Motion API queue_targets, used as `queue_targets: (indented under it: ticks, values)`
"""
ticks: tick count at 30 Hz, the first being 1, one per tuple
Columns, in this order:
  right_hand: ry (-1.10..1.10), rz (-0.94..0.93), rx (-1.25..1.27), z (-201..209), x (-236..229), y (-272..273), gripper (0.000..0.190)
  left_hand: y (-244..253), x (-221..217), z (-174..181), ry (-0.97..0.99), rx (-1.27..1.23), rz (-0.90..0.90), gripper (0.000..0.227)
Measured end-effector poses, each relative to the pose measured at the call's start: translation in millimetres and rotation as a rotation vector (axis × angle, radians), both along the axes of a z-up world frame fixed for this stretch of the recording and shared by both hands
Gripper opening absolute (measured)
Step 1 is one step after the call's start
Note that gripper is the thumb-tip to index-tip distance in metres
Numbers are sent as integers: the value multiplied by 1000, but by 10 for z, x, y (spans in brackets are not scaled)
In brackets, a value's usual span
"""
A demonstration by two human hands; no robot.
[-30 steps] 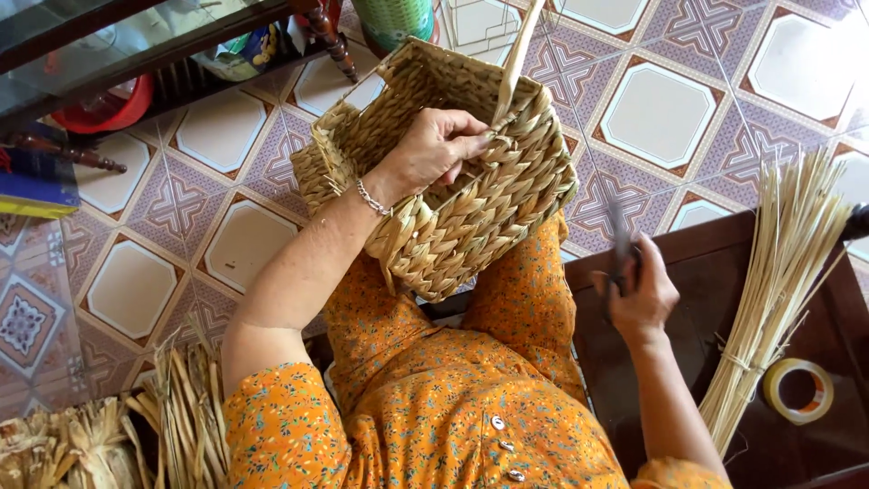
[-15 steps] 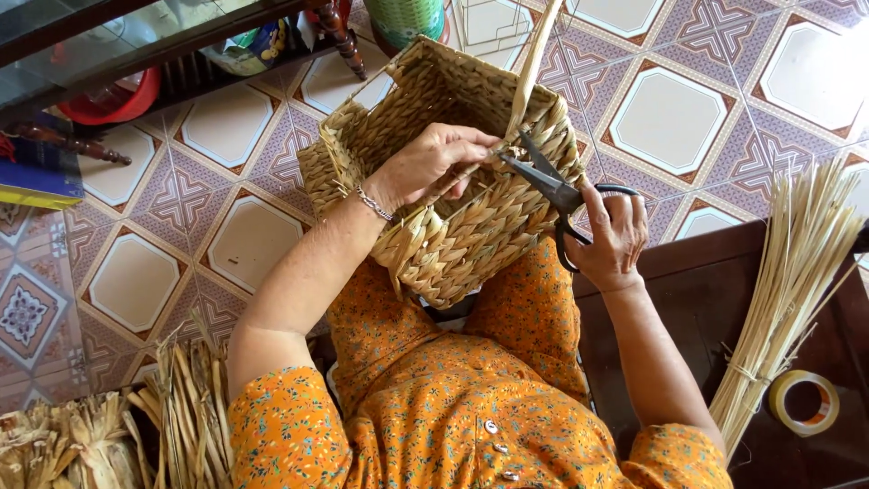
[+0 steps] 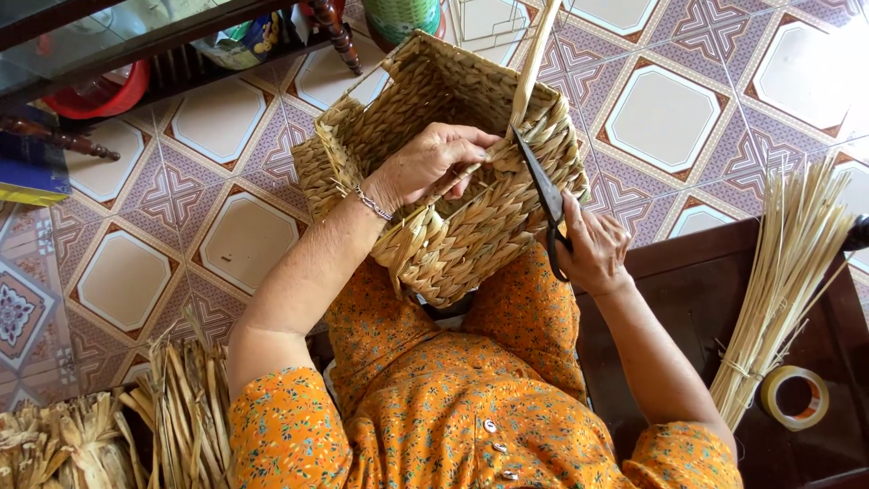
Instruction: The person weaves a basket by hand, threading long strips of dried plant material through the structure and using shears to trim the ends. They attach a pre-formed handle to the rim, securing it by wrapping and weaving additional fibers around the attachment points.
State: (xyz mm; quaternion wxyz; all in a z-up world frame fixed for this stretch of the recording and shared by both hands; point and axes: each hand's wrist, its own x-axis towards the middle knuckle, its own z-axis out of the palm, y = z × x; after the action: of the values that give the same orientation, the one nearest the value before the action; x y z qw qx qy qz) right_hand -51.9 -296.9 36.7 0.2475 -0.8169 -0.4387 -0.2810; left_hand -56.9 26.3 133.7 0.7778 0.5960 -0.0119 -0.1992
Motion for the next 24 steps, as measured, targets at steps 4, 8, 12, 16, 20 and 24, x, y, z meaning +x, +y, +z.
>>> queue_targets:
  ticks: [4,8,12,16,20,24]
  values:
    - [388,-56,241,-135,-92,-186,53,9,185,-113,-52,80,-43,40]
    - [823,-149,414,144,-133,-419,54,-96,501,-129,-31,137,-69,43]
    - [896,-154,308,661,-83,-648,59,-324,794,-423,-87,84,-1,30]
    - [807,-141,-41,1209,95,-879,70,-379,731,-359,-232,136,233,14]
    - [661,-174,-458,1618,437,-1050,76,-355,552,-133,-283,20,295,12]
    - [564,-179,-767,2026,718,-711,78,-344,502,-197,-337,41,351,12]
